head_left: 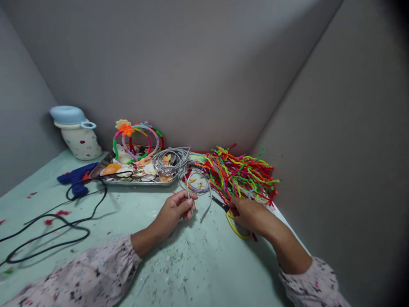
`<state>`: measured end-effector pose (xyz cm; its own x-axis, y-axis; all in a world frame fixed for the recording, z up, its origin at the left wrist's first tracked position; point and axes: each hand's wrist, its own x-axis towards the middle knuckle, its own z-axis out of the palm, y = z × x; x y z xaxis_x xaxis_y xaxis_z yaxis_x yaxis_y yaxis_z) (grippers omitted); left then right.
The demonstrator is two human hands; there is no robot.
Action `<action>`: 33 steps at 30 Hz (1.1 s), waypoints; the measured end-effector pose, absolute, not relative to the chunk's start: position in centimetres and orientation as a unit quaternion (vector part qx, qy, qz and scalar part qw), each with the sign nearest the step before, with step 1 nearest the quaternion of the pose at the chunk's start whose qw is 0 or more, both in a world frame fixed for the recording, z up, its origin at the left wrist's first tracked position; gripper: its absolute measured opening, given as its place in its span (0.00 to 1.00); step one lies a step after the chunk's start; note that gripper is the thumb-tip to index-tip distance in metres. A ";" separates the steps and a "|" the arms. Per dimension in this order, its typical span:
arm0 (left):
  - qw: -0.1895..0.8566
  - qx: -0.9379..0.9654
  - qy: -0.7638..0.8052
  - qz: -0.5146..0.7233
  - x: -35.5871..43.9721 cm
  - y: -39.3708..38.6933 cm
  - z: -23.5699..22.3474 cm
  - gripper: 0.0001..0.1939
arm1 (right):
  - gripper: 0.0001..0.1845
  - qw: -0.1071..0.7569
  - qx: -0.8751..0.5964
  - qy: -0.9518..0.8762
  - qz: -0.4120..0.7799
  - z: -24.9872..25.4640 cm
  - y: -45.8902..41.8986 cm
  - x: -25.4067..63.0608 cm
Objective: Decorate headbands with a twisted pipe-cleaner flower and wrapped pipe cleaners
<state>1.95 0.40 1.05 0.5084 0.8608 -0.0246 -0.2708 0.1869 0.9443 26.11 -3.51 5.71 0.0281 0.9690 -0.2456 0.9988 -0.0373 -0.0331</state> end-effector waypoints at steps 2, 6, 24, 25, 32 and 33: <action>0.716 0.496 0.287 0.399 1.9 0.3 1.1 0.09 | 0.10 0.048 0.713 0.691 -0.112 6.3 -3.4 26.6; 0.735 0.486 0.257 0.398 1.8 -0.1 1.5 0.08 | 0.17 -0.056 0.735 0.674 -0.050 7.1 -2.6 27.8; 0.766 0.522 0.316 0.203 2.3 -0.2 2.1 0.10 | 0.20 -0.006 0.759 0.650 -0.038 5.4 5.6 26.1; 0.741 0.543 0.344 0.194 2.3 -0.1 2.0 0.09 | 0.18 -0.004 0.756 0.653 -0.042 5.5 5.5 26.1; 0.406 0.746 0.456 0.267 1.3 -0.3 3.0 0.06 | 0.22 -0.014 0.737 0.674 -0.057 5.8 5.5 25.9; 0.386 0.752 0.458 0.277 1.3 -0.4 3.4 0.08 | 0.20 -0.016 0.737 0.673 -0.062 5.7 5.6 26.0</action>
